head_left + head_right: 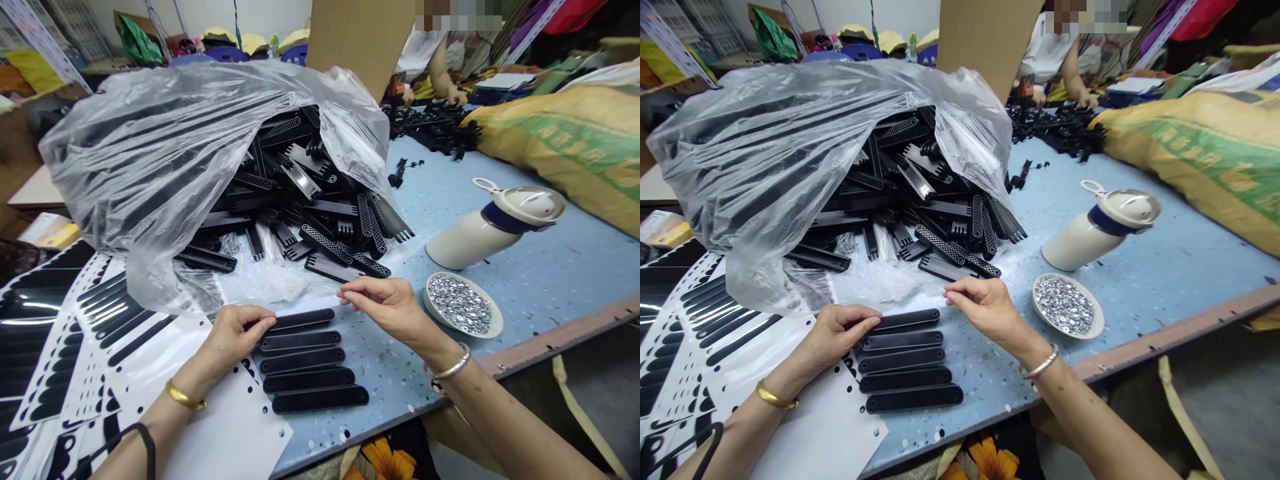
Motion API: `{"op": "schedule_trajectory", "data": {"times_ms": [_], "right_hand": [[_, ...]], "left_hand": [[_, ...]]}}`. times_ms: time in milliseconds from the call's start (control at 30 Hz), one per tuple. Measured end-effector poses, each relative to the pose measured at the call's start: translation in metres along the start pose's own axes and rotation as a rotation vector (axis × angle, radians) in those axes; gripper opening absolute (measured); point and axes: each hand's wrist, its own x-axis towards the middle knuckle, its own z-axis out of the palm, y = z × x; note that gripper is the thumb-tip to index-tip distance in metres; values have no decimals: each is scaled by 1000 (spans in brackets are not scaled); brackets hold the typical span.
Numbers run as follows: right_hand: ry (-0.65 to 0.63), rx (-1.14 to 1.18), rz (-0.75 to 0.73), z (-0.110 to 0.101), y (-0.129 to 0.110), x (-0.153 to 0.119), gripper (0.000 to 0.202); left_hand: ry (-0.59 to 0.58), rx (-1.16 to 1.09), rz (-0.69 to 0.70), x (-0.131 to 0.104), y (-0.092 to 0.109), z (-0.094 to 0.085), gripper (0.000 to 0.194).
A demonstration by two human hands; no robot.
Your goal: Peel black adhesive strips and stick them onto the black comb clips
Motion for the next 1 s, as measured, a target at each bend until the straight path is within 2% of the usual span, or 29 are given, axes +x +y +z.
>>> {"op": "schedule_trajectory", "data": {"times_ms": [100, 200, 367, 533, 700, 833, 1000], "right_hand": [[19, -33, 70, 4, 3, -11, 16], [2, -47, 116, 17, 8, -21, 20], [54, -132, 32, 34, 7, -19, 20], [-79, -44, 239, 37, 8, -5, 24], [-137, -46, 298, 34, 9, 0, 34], [-114, -120, 303, 34, 3, 0, 44], [-28, -318, 226, 52, -7, 4, 47]], "left_hand": [[-3, 7, 8, 1, -2, 1, 31], [-9, 22, 28, 1, -3, 1, 33], [-17, 58, 52, 1, -3, 1, 33], [-53, 76, 67, 2, -3, 0, 34], [-47, 79, 41, 2, -2, 0, 35], [-23, 92, 52, 0, 0, -2, 34], [-25, 107, 69, 0, -1, -2, 35]]}}
